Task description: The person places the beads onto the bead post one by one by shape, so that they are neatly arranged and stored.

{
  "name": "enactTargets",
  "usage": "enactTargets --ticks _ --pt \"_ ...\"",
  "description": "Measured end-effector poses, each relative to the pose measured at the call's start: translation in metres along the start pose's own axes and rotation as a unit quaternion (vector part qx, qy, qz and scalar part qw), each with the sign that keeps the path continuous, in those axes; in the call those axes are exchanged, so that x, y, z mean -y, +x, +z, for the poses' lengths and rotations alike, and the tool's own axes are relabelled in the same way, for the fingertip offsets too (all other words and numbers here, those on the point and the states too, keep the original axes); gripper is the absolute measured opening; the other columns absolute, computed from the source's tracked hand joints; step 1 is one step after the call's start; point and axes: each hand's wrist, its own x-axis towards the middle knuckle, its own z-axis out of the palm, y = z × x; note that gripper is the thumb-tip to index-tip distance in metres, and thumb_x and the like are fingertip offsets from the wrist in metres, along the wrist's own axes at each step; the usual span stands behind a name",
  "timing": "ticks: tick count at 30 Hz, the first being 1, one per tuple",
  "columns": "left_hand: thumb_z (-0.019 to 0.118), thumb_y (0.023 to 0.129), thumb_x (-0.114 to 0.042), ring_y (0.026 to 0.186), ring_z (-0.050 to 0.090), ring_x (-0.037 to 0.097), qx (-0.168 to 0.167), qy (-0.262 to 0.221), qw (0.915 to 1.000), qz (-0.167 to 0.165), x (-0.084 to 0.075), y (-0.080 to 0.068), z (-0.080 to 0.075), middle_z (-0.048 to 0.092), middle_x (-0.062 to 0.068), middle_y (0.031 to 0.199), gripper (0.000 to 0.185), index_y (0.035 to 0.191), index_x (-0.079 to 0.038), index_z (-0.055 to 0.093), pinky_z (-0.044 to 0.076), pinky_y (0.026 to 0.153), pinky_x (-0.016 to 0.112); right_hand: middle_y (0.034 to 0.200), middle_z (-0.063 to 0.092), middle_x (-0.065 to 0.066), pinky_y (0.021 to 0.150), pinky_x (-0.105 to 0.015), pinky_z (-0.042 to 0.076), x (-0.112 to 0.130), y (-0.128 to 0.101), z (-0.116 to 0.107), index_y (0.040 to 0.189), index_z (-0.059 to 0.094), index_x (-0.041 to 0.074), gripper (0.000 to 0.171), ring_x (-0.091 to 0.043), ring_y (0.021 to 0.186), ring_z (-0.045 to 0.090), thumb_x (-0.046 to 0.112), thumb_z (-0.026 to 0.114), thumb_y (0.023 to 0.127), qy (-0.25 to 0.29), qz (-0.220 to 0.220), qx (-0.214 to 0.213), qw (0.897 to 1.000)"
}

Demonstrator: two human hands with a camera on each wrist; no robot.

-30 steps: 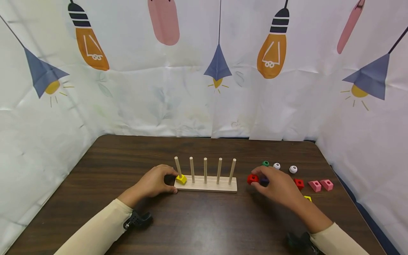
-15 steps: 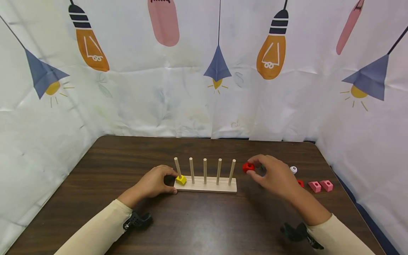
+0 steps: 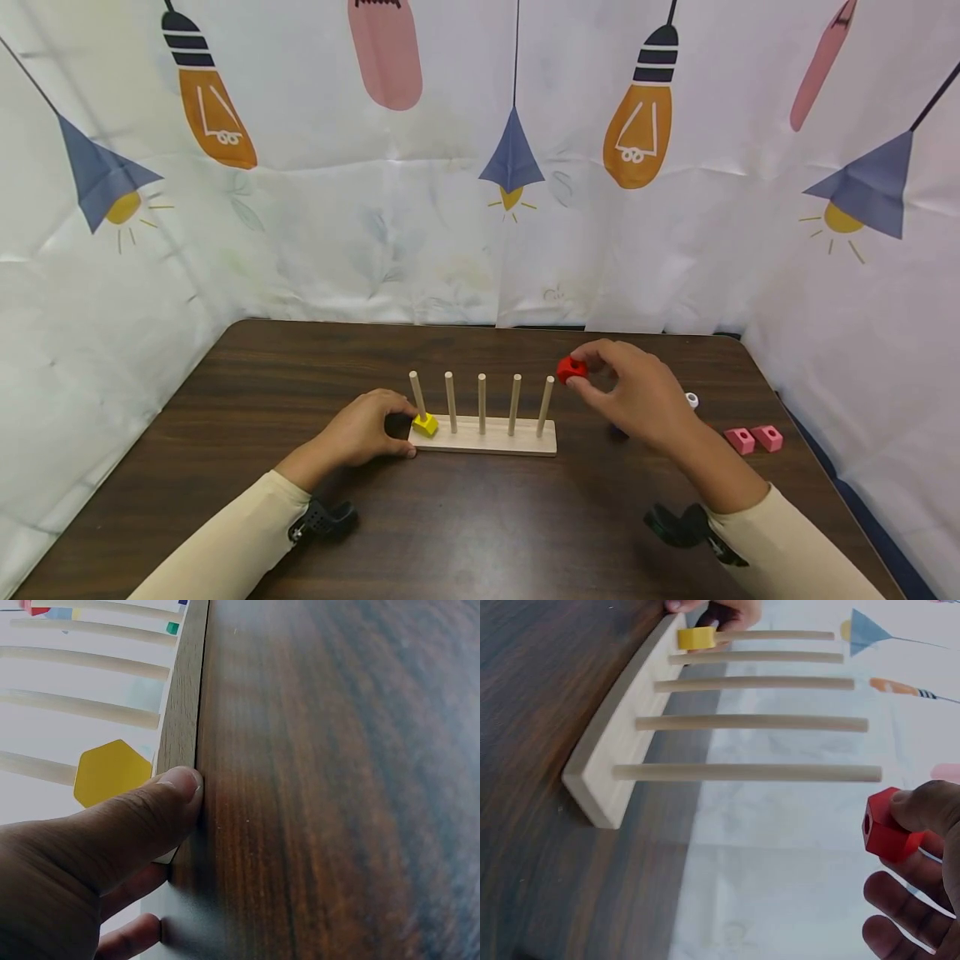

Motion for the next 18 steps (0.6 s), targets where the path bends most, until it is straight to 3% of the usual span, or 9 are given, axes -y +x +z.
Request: enactTargets --ticks 11,18 --pt "0.096 0.071 -0.033 0.121 0.06 0.026 0.001 0.002 1.0 -0.005 0.0 0.0 0.0 0.071 -0.003 0.116 0.048 0.113 -0.02 0.079 0.048 0.103 0.047 0.099 0.073 0.004 0.07 -0.029 0.055 0.012 0.015 0.001 0.111 0.072 0.01 0.032 -0.009 0.081 0.067 0.006 0.086 0.082 0.012 -0.048 -0.034 0.998" --pt "0.097 0.07 -0.033 0.12 0.06 0.026 0.001 0.0 1.0 -0.002 0.001 0.0 0.0 0.072 -0.004 0.114 0.048 0.112 -0.021 0.079 0.048 0.102 0.046 0.096 0.073 0.005 0.07 -0.027 0.055 0.019 0.021 0.009 0.108 0.072 0.009 0.031 -0.008 0.079 0.067 0.004 0.086 0.081 0.036 -0.056 -0.035 0.997"
